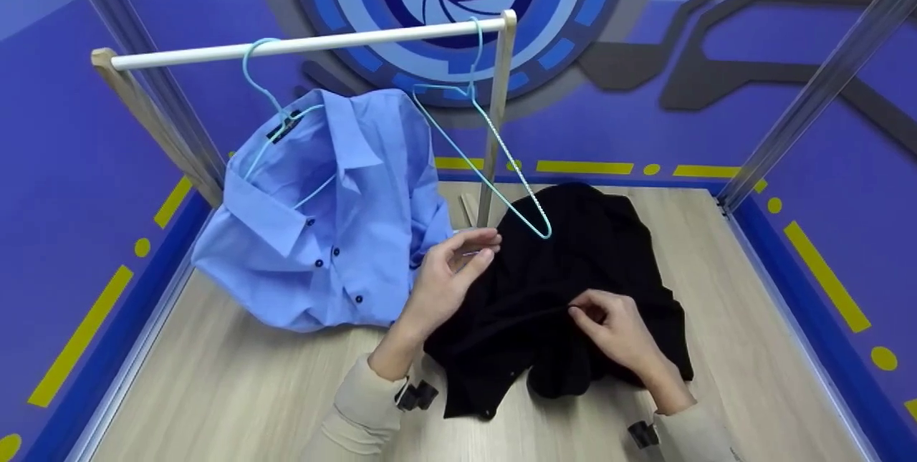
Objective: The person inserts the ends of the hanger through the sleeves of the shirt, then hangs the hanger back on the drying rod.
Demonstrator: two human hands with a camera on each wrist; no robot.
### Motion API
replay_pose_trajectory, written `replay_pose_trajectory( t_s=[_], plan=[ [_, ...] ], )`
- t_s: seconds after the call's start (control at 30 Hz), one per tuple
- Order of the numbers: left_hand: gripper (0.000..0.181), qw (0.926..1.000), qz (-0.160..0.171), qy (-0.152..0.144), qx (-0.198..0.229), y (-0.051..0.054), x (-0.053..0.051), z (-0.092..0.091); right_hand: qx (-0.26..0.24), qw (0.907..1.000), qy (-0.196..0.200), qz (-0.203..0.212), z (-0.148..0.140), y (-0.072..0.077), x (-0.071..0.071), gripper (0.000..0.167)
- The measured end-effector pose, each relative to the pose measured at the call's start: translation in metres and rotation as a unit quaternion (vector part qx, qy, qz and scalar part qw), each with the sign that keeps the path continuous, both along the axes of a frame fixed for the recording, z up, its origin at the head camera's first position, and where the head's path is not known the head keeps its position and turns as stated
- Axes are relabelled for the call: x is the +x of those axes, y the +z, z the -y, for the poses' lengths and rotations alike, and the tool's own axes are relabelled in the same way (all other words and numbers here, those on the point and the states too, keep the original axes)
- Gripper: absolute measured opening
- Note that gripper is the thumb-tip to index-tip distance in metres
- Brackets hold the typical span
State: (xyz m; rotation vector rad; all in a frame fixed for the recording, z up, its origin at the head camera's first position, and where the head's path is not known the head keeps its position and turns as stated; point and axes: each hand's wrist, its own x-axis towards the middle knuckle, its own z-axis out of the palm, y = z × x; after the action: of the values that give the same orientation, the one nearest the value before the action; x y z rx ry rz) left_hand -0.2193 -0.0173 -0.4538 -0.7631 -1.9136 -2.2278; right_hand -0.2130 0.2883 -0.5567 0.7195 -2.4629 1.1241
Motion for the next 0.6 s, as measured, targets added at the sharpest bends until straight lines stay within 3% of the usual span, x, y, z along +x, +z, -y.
replay_pose_trajectory(
  t_s=[0.33,0.6],
  plan=[
    [0.036,0.9942,0.052,-0.066,0.068,0.019,-0.006,-0.009,0.001,0.9999,0.0,0.016,0.001,-0.001,0.0,0.019],
    [0.043,0.9765,0.119,-0.125,0.129,0.026,-0.011,-0.012,0.0,0.9998,0.004,0.017,0.0,-0.001,-0.001,0.017]
  ],
)
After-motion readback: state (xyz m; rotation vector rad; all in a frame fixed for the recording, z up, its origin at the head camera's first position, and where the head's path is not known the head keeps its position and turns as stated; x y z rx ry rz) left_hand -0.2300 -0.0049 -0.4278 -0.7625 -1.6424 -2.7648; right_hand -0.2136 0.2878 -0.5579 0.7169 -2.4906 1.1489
